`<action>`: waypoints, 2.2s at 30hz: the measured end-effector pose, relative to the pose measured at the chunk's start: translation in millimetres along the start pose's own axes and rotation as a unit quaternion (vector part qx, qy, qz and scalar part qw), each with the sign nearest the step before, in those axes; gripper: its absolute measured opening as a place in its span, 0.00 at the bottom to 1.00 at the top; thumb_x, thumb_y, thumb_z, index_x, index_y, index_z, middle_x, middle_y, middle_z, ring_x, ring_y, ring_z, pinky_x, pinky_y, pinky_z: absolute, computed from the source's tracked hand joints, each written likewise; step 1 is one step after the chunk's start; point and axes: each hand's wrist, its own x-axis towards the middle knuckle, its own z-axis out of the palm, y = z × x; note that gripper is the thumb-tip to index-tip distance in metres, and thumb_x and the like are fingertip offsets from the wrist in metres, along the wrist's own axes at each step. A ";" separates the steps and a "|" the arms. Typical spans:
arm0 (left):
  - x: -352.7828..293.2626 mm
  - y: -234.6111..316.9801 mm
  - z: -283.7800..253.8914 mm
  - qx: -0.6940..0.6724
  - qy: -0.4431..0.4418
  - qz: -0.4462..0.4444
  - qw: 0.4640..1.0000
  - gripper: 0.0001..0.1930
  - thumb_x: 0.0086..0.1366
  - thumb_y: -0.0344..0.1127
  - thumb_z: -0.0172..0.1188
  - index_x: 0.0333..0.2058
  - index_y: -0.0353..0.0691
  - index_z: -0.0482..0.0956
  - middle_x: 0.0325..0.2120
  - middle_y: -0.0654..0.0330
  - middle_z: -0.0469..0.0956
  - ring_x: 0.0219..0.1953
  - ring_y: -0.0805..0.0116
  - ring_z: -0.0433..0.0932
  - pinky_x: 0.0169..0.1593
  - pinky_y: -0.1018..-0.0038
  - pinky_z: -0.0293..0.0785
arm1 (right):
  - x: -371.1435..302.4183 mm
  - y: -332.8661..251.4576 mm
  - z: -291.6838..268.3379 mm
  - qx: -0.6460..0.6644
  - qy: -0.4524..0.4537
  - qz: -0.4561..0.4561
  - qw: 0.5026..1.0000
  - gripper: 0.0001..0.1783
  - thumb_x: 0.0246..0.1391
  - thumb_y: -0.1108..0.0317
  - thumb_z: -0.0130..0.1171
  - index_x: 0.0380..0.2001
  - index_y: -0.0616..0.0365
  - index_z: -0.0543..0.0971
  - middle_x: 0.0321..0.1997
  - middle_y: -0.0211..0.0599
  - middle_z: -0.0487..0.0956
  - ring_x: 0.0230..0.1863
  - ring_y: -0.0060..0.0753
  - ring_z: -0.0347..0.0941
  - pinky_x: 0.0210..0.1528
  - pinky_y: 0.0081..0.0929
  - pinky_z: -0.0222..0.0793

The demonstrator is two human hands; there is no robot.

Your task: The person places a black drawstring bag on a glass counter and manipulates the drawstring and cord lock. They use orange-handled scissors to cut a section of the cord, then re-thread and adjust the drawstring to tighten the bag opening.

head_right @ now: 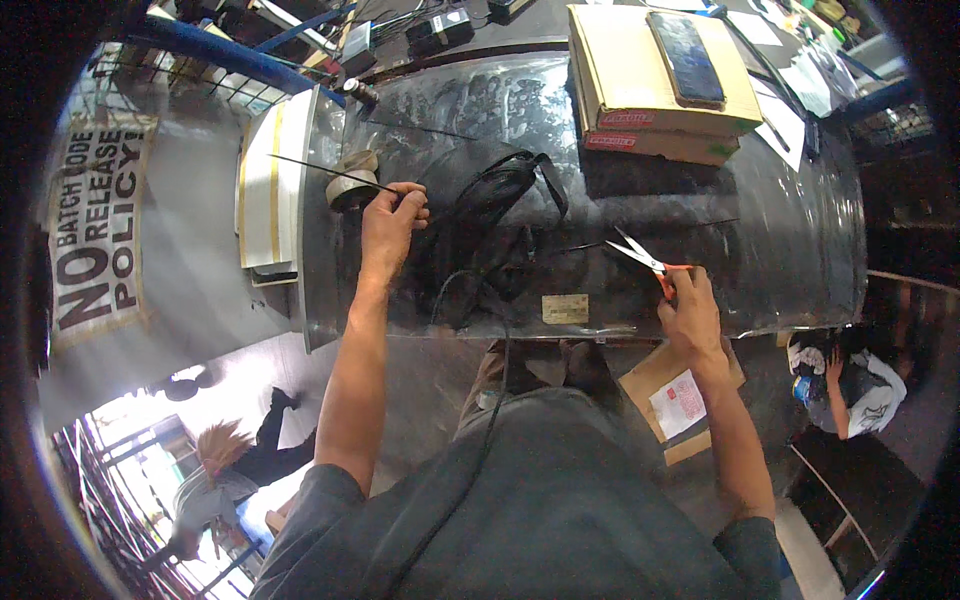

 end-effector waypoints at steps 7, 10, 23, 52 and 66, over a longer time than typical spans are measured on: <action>-9.8 10.2 3.1 -0.027 0.029 -0.005 0.999 0.11 0.72 0.36 0.63 0.45 0.35 0.86 0.33 0.62 0.85 0.33 0.76 0.83 0.37 0.78 0.79 | 7.8 7.2 -4.5 -0.110 0.044 -0.061 0.991 0.29 0.49 0.74 0.67 0.58 0.55 0.77 0.55 0.49 0.77 0.58 0.60 0.72 0.62 0.51 0.70; -17.7 18.7 3.0 -0.025 0.034 0.014 0.999 0.11 0.73 0.36 0.63 0.45 0.34 0.86 0.34 0.61 0.86 0.33 0.76 0.83 0.37 0.78 0.79 | 14.7 9.4 -7.8 -0.127 0.000 -0.047 0.991 0.32 0.49 0.72 0.68 0.60 0.57 0.76 0.55 0.50 0.77 0.59 0.61 0.72 0.62 0.52 0.70; -25.0 26.3 -0.8 0.026 0.058 -0.029 0.998 0.14 0.72 0.40 0.63 0.46 0.35 0.85 0.34 0.60 0.84 0.32 0.75 0.82 0.37 0.76 0.79 | 14.9 25.0 3.3 -0.125 -0.039 -0.026 0.991 0.29 0.53 0.74 0.65 0.61 0.54 0.76 0.52 0.48 0.79 0.55 0.60 0.75 0.59 0.52 0.74; -80.7 44.8 212.4 0.390 -0.362 0.438 0.724 0.08 0.64 0.39 0.61 0.35 0.46 0.87 0.35 0.60 0.82 0.44 0.58 0.81 0.49 0.61 0.72 | -5.7 -31.8 -46.0 0.136 -0.181 0.018 0.974 0.34 0.55 0.72 0.62 0.67 0.54 0.74 0.45 0.42 0.86 0.41 0.32 0.82 0.47 0.32 0.76; -28.5 64.5 19.4 0.600 -0.063 0.251 0.757 0.26 0.57 0.38 0.73 0.54 0.41 0.77 0.53 0.52 0.76 0.59 0.49 0.74 0.58 0.51 0.71 | 53.3 -111.7 -34.8 0.108 -0.179 -0.056 0.976 0.34 0.51 0.65 0.65 0.64 0.52 0.78 0.45 0.45 0.86 0.39 0.36 0.82 0.48 0.32 0.77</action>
